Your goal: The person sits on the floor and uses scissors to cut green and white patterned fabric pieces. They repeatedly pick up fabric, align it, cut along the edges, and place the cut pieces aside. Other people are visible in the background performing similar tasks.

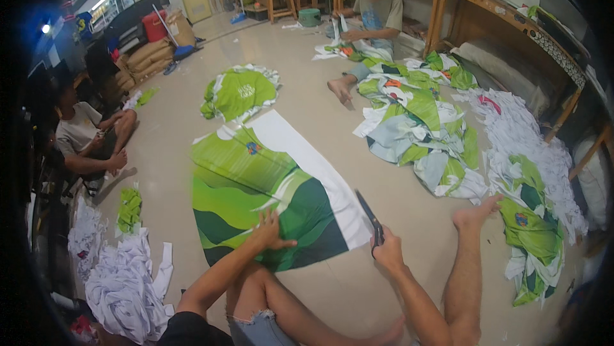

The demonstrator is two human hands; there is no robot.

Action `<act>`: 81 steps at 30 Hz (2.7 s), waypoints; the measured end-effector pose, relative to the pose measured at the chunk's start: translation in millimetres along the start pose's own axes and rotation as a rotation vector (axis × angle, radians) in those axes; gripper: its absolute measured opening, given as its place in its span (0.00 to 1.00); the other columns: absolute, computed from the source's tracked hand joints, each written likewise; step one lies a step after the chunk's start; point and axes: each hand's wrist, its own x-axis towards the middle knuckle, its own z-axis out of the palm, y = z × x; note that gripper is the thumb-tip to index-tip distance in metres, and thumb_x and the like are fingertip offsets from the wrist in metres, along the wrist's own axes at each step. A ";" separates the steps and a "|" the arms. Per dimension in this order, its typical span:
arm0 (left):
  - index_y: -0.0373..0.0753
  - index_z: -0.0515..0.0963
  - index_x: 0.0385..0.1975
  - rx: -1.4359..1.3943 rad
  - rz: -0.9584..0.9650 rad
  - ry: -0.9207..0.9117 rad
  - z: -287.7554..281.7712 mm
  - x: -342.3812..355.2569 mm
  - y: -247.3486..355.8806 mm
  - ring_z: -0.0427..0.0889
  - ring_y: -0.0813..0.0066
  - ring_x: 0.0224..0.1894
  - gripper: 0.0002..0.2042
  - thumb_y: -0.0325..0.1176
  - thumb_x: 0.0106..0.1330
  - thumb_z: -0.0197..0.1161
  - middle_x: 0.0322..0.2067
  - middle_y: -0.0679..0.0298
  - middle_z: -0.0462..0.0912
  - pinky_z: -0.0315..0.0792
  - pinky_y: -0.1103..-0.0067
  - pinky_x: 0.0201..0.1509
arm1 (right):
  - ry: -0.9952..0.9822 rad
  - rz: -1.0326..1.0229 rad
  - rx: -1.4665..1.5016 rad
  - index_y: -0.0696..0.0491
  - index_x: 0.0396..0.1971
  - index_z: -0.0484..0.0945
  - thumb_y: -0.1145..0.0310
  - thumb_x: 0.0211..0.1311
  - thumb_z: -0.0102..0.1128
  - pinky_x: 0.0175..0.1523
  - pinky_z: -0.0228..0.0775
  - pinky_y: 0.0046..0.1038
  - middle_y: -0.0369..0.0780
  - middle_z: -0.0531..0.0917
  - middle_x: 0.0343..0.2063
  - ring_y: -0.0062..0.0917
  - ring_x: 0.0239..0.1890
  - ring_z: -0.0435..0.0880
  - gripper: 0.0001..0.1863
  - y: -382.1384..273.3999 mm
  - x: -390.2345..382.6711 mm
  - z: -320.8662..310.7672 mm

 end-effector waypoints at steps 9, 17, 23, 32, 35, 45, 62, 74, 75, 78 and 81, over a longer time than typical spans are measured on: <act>0.31 0.45 0.73 0.177 -0.062 -0.107 -50.8 54.8 -44.1 0.65 0.42 0.68 0.54 0.61 0.57 0.67 0.71 0.38 0.52 0.68 0.60 0.67 | 0.255 -0.031 -0.106 0.56 0.53 0.76 0.72 0.62 0.64 0.33 0.74 0.32 0.45 0.82 0.24 0.32 0.26 0.84 0.19 21.8 13.1 29.3; 0.41 0.53 0.74 -0.015 0.071 0.131 -75.4 290.1 -39.0 0.41 0.41 0.76 0.54 0.67 0.52 0.65 0.75 0.48 0.42 0.46 0.42 0.73 | 0.407 -0.016 -0.076 0.59 0.52 0.75 0.75 0.59 0.65 0.26 0.68 0.23 0.38 0.78 0.20 0.20 0.19 0.77 0.20 72.8 17.2 45.9; 0.40 0.57 0.72 0.029 0.172 0.265 -88.9 348.6 74.4 0.44 0.44 0.76 0.59 0.73 0.43 0.67 0.74 0.50 0.50 0.42 0.38 0.72 | 0.393 0.056 0.050 0.62 0.53 0.73 0.81 0.57 0.64 0.25 0.62 0.14 0.31 0.71 0.17 0.11 0.18 0.66 0.22 70.0 24.5 46.3; 0.28 0.57 0.69 -0.052 0.513 0.455 -42.3 272.2 125.3 0.45 0.45 0.76 0.43 0.56 0.64 0.61 0.73 0.41 0.48 0.43 0.44 0.74 | 0.474 -0.069 0.040 0.61 0.55 0.73 0.80 0.58 0.65 0.26 0.69 0.18 0.33 0.77 0.18 0.13 0.18 0.72 0.24 74.6 27.4 51.9; 0.29 0.51 0.71 -0.073 0.539 0.274 -31.8 184.7 89.0 0.41 0.45 0.77 0.50 0.60 0.60 0.65 0.73 0.40 0.44 0.41 0.45 0.74 | 0.354 -0.204 -0.134 0.59 0.56 0.74 0.78 0.55 0.67 0.26 0.73 0.24 0.38 0.81 0.21 0.22 0.19 0.79 0.26 70.8 15.9 39.4; 0.26 0.36 0.72 -0.221 -0.225 0.112 12.8 -16.0 -128.2 0.31 0.43 0.77 0.75 0.72 0.36 0.74 0.75 0.40 0.31 0.39 0.34 0.69 | 0.073 -0.211 -0.379 0.58 0.54 0.74 0.61 0.57 0.68 0.42 0.76 0.44 0.53 0.86 0.34 0.50 0.37 0.85 0.27 32.3 -5.2 29.8; 0.33 0.79 0.50 -0.653 0.443 0.115 16.3 -36.4 80.1 0.84 0.56 0.46 0.25 0.37 0.53 0.75 0.50 0.48 0.82 0.78 0.69 0.49 | -0.408 0.631 0.250 0.62 0.42 0.74 0.51 0.57 0.73 0.21 0.70 0.27 0.40 0.79 0.20 0.23 0.17 0.79 0.29 -16.5 -148.2 -65.4; 0.33 0.81 0.25 -0.631 0.623 0.194 109.1 -36.9 145.7 0.81 0.48 0.35 0.03 0.26 0.55 0.64 0.28 0.49 0.80 0.76 0.61 0.40 | -0.497 0.739 0.364 0.59 0.32 0.72 0.48 0.61 0.68 0.16 0.67 0.24 0.38 0.75 0.15 0.21 0.12 0.75 0.26 12.6 -170.5 -24.6; 0.33 0.81 0.24 -0.633 0.627 0.193 107.6 -36.6 146.1 0.81 0.48 0.35 0.03 0.26 0.55 0.63 0.28 0.49 0.79 0.75 0.60 0.40 | -0.468 0.716 0.377 0.59 0.32 0.72 0.48 0.61 0.69 0.16 0.67 0.24 0.37 0.75 0.15 0.21 0.12 0.74 0.27 15.1 -169.3 -17.6; 0.32 0.80 0.24 -0.592 0.644 0.157 104.1 -36.4 145.7 0.81 0.46 0.38 0.03 0.23 0.57 0.60 0.32 0.49 0.80 0.76 0.60 0.44 | -0.408 0.672 0.396 0.59 0.33 0.72 0.48 0.60 0.70 0.15 0.67 0.22 0.36 0.75 0.15 0.20 0.12 0.74 0.27 17.9 -163.2 -6.8; 0.33 0.80 0.23 -0.593 0.628 0.159 106.8 -33.4 144.4 0.82 0.47 0.38 0.03 0.22 0.56 0.60 0.31 0.49 0.80 0.76 0.60 0.44 | -0.407 0.681 0.375 0.59 0.33 0.72 0.49 0.60 0.70 0.15 0.66 0.21 0.36 0.75 0.15 0.18 0.12 0.74 0.26 18.5 -154.5 -5.2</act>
